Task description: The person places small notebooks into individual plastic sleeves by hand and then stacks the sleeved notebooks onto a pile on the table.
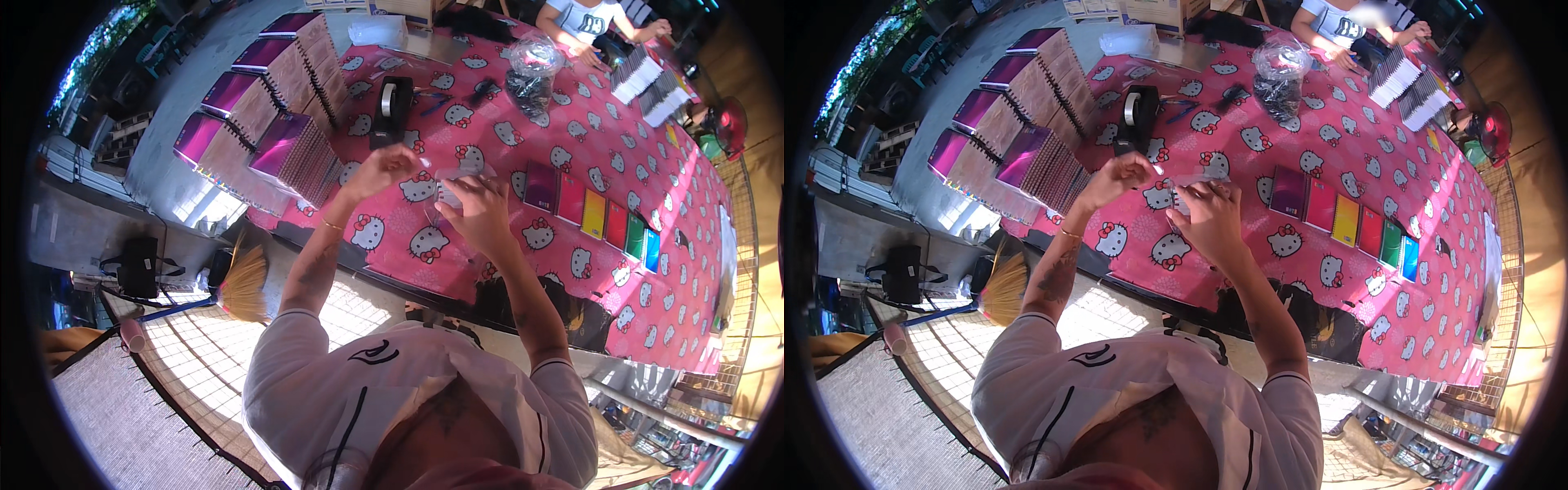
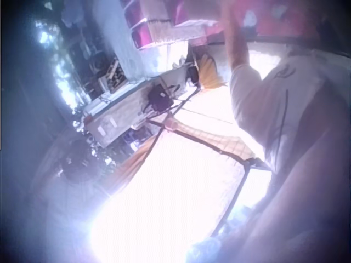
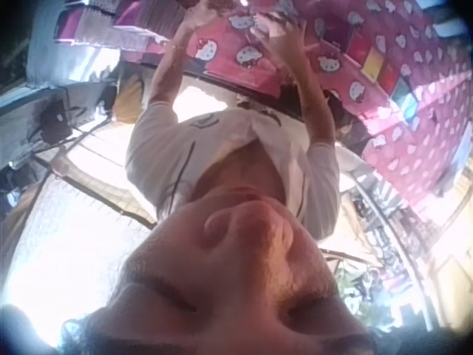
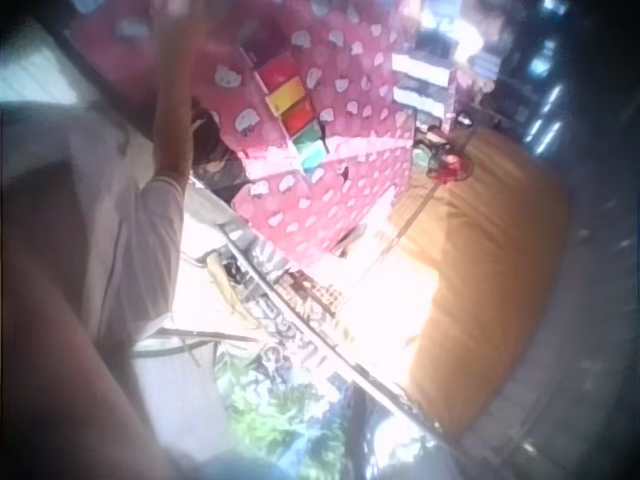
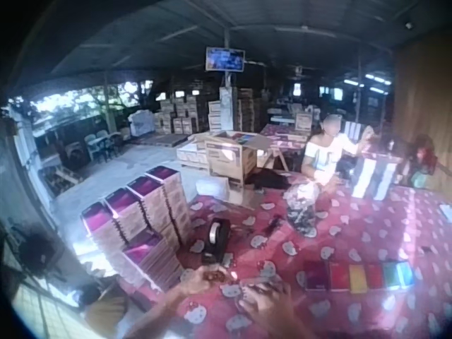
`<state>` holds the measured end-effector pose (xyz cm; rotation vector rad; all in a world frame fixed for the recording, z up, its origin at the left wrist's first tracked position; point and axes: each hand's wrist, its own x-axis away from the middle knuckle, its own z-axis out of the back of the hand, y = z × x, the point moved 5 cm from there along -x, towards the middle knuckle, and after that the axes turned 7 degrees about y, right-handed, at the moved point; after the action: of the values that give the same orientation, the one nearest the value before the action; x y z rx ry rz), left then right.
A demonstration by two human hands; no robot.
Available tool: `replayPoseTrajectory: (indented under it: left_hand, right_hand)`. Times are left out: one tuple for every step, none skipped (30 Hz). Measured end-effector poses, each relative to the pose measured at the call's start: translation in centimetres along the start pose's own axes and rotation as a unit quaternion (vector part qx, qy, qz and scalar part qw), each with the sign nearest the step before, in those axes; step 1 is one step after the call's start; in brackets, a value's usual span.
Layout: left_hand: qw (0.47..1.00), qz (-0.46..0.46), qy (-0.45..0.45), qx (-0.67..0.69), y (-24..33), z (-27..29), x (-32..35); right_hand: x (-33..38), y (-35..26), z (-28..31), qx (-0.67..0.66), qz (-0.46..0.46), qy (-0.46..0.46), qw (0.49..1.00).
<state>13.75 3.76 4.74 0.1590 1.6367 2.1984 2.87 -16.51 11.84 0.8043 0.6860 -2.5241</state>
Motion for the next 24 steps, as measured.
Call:
replayPoseTrajectory:
  left_hand:
    - [0.995, -0.007, -0.052, 0.088, 1.2, -1.8, 0.7]
    - [0.979, -0.015, -0.104, 0.175, 2.4, -3.1, 0.9]
    - [0.986, -0.027, -0.104, 0.128, 3.2, -3.6, 0.6]
    - [0.991, -0.039, -0.102, 0.083, 3.8, -4.0, 0.5]
    - [0.993, -0.052, -0.102, 0.037, 5.3, -4.3, 0.1]
    - [0.992, -0.1, -0.067, 0.043, 7.3, -4.0, 0.3]
    - [0.988, -0.136, -0.071, -0.005, 7.2, -3.8, 0.3]
    - [0.981, -0.171, -0.075, -0.052, 6.8, -3.2, 0.3]
    - [0.971, -0.205, -0.078, -0.099, 6.6, -2.9, 0.3]
    - [0.983, -0.15, -0.076, -0.069, 6.3, -2.9, 0.0]
    - [0.984, -0.147, -0.071, -0.076, 6.1, -2.9, 0.1]
    - [0.983, -0.149, -0.068, -0.081, 5.8, -3.2, -0.1]
    - [0.982, -0.155, -0.065, -0.083, 5.8, -3.7, -0.6]
    - [0.98, -0.172, -0.057, -0.089, 6.0, -4.3, -0.8]
    - [0.977, -0.184, -0.045, -0.096, 6.1, -5.0, -0.8]
    - [0.974, -0.198, -0.034, -0.103, 6.3, -5.8, -0.8]
    - [0.967, -0.212, -0.028, -0.139, 6.5, -6.6, -1.0]
    - [0.958, -0.226, -0.021, -0.176, 6.7, -7.5, -1.2]
    - [0.947, -0.238, -0.015, -0.213, 6.6, -8.0, -1.3]
    - [0.94, -0.241, -0.036, -0.239, 5.5, -8.6, -1.5]
    - [0.949, -0.226, -0.021, -0.218, 4.8, -8.8, -1.7]
    - [0.958, -0.208, -0.006, -0.195, 4.3, -9.0, -1.6]
    - [0.966, -0.19, 0.01, -0.173, 3.8, -9.2, -1.5]
    - [0.978, -0.16, 0.03, -0.127, 3.3, -9.5, -1.7]
  right_hand:
    - [-0.3, -0.1, 0.0, 0.004, 0.001, -0.011, 1.0]
    - [-0.5, -0.2, 0.0, 0.009, 0.001, -0.024, 1.0]
    - [-0.8, -0.2, -0.1, 0.009, 0.006, -0.021, 1.0]
    - [-1.0, -0.3, -0.2, 0.009, 0.011, -0.02, 1.0]
    - [-1.1, -0.1, -0.1, 0.011, 0.014, -0.017, 1.0]
    - [-1.1, 0.1, 0.2, 0.013, 0.01, -0.03, 0.999]
    - [-1.1, 0.0, 0.5, 0.012, 0.007, -0.042, 0.999]
    - [-1.1, 0.1, 0.8, 0.01, 0.005, -0.054, 0.998]
    - [-1.3, 1.8, 1.5, -0.072, -0.078, -0.015, 0.994]
    - [-1.4, 4.4, 2.3, -0.152, -0.162, 0.026, 0.975]
    - [-1.2, 6.8, 2.7, -0.233, -0.242, 0.066, 0.94]
    - [0.2, 9.1, 1.2, -0.328, -0.272, 0.037, 0.904]
    - [2.2, 11.9, -1.1, -0.415, -0.296, 0.009, 0.86]
    - [3.5, 13.4, -2.7, -0.501, -0.317, -0.021, 0.805]
    - [3.7, 13.0, -3.5, -0.484, -0.308, -0.051, 0.818]
    - [4.0, 11.7, -4.4, -0.464, -0.299, -0.081, 0.83]
    - [4.2, 10.7, -5.2, -0.445, -0.289, -0.111, 0.84]
    - [4.5, 10.6, -5.6, -0.431, -0.281, -0.115, 0.85]
    - [4.6, 10.3, -6.0, -0.417, -0.274, -0.119, 0.859]
    - [4.7, 10.1, -6.2, -0.403, -0.266, -0.123, 0.867]
    - [4.8, 10.1, -6.4, -0.414, -0.276, -0.122, 0.859]
    - [4.7, 9.6, -6.2, -0.426, -0.289, -0.123, 0.849]
    - [4.7, 9.2, -6.1, -0.437, -0.3, -0.124, 0.839]
    - [4.5, 8.8, -6.0, -0.459, -0.288, -0.109, 0.834]
